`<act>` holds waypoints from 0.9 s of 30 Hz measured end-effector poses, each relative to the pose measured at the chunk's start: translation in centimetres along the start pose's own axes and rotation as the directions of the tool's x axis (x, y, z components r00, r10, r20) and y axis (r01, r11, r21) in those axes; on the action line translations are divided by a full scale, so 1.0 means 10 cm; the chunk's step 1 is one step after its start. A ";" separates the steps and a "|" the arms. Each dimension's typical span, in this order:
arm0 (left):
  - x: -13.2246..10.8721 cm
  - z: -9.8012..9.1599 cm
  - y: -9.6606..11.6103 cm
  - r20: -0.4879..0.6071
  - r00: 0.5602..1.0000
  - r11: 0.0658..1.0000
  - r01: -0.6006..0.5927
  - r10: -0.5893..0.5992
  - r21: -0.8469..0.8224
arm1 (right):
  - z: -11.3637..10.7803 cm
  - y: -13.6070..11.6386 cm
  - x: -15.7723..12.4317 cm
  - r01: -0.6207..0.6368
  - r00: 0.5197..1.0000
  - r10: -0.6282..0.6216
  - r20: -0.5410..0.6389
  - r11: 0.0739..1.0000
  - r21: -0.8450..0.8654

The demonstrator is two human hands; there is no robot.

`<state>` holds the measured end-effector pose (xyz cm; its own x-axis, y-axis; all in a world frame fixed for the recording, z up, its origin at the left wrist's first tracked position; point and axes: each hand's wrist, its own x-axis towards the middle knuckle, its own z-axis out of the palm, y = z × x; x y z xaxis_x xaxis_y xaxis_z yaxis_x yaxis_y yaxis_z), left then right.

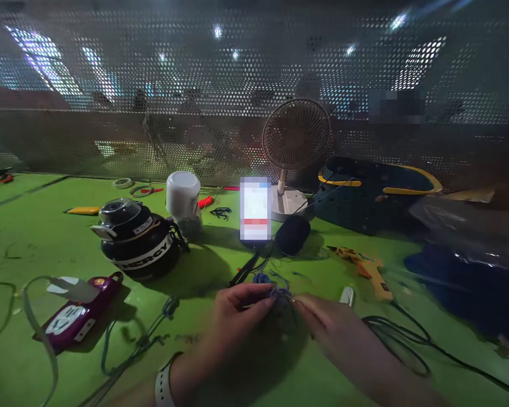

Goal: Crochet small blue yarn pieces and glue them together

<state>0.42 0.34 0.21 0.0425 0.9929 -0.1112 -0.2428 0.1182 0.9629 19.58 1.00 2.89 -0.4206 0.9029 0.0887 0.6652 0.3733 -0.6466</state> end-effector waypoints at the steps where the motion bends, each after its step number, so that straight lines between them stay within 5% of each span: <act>1: 0.00 0.00 0.00 0.003 1.000 0.999 -0.030 0.030 0.043 | 0.00 0.00 0.00 -0.008 0.999 0.009 0.036 1.000 -0.016; 4: 0.00 -0.01 0.01 -0.005 0.994 0.986 -0.108 0.109 0.129 | -0.02 -0.02 -0.01 -0.042 0.991 0.050 0.124 0.997 -0.062; 12: 0.01 0.01 0.05 0.001 0.989 0.975 -0.143 0.145 0.168 | -0.03 -0.02 -0.02 0.002 0.996 0.002 0.094 0.999 -0.046; 22: 0.02 -0.03 0.00 0.110 0.993 0.998 0.054 -0.048 -0.045 | 0.00 -0.08 -0.01 -0.028 0.999 0.025 0.033 0.995 0.094; 27: -0.01 -0.03 0.04 0.076 0.995 0.997 0.061 -0.058 -0.036 | 0.06 -0.02 0.00 0.092 0.994 -0.093 -0.054 0.996 -0.016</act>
<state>0.07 0.29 0.51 0.1297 0.9804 -0.1483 -0.2742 0.1792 0.9448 19.08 0.82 2.53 -0.4465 0.8745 0.1894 0.6334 0.4584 -0.6234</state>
